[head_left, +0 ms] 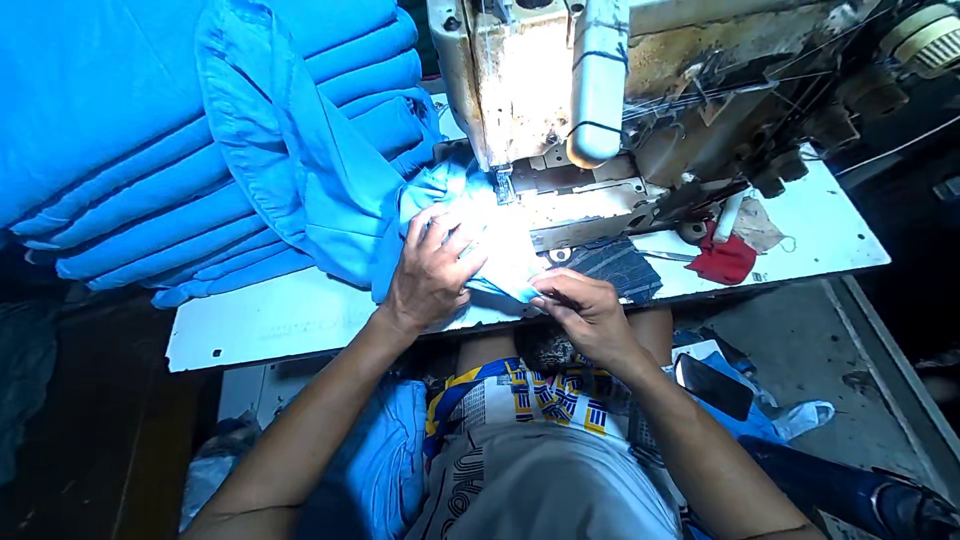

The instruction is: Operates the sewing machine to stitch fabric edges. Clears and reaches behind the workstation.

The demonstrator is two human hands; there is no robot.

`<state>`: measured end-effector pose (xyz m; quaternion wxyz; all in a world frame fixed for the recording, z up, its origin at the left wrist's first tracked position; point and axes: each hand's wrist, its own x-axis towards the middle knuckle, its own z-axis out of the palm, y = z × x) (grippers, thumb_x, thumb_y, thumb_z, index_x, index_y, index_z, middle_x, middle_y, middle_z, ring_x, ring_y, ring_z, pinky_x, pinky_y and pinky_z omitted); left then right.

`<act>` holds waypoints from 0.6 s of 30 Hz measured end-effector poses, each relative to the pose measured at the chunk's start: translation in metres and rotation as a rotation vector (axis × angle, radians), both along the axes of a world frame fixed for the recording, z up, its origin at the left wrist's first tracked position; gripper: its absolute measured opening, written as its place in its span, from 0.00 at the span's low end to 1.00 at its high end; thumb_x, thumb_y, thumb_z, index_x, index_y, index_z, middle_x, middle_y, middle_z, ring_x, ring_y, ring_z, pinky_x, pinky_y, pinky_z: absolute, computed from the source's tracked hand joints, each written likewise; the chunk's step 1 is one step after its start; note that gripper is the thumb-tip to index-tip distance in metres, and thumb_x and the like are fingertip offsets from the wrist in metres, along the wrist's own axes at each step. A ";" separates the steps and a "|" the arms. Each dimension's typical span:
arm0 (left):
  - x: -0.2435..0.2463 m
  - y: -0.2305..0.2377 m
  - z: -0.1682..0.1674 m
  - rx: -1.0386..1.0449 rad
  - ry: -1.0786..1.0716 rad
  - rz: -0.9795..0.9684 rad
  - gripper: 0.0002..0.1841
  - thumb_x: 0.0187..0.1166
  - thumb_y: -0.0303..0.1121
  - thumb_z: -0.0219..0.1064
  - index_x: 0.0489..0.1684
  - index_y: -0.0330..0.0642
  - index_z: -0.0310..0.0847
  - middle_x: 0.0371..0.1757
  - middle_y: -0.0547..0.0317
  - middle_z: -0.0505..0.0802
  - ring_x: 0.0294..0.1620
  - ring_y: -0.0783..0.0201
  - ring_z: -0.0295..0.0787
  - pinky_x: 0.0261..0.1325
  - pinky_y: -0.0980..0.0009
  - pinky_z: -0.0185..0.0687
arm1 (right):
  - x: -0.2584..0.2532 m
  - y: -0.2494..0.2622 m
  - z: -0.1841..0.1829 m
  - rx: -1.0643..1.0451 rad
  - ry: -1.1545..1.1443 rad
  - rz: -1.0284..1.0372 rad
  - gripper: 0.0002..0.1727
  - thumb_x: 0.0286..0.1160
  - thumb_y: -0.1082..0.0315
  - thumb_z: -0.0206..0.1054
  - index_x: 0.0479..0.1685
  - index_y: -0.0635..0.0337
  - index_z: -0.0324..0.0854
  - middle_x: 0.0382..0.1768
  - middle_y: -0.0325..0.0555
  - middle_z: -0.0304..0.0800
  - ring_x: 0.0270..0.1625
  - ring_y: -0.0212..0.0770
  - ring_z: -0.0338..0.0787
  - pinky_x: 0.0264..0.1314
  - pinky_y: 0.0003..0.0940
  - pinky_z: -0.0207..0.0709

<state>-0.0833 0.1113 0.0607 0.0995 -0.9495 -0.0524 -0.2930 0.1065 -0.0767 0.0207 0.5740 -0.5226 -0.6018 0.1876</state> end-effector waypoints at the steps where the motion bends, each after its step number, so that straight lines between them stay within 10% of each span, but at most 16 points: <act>1: 0.000 -0.001 0.006 0.010 0.028 -0.023 0.12 0.75 0.32 0.62 0.44 0.45 0.93 0.65 0.49 0.91 0.75 0.40 0.78 0.84 0.39 0.59 | -0.001 -0.001 -0.001 -0.013 0.030 -0.008 0.06 0.79 0.73 0.70 0.47 0.63 0.91 0.50 0.44 0.93 0.48 0.33 0.92 0.51 0.29 0.89; 9: 0.003 -0.007 0.027 -0.006 0.155 -0.068 0.08 0.70 0.32 0.63 0.36 0.42 0.90 0.55 0.54 0.94 0.63 0.47 0.86 0.71 0.44 0.68 | -0.004 -0.007 -0.004 -0.012 0.159 -0.025 0.05 0.78 0.74 0.70 0.43 0.65 0.91 0.49 0.47 0.94 0.48 0.35 0.93 0.51 0.29 0.89; 18: 0.007 0.008 0.035 -0.012 0.183 -0.042 0.11 0.77 0.33 0.62 0.44 0.43 0.91 0.55 0.55 0.95 0.66 0.48 0.86 0.80 0.43 0.64 | -0.006 0.005 -0.001 -0.038 0.239 -0.084 0.05 0.76 0.75 0.71 0.45 0.64 0.91 0.47 0.44 0.94 0.40 0.33 0.91 0.43 0.28 0.88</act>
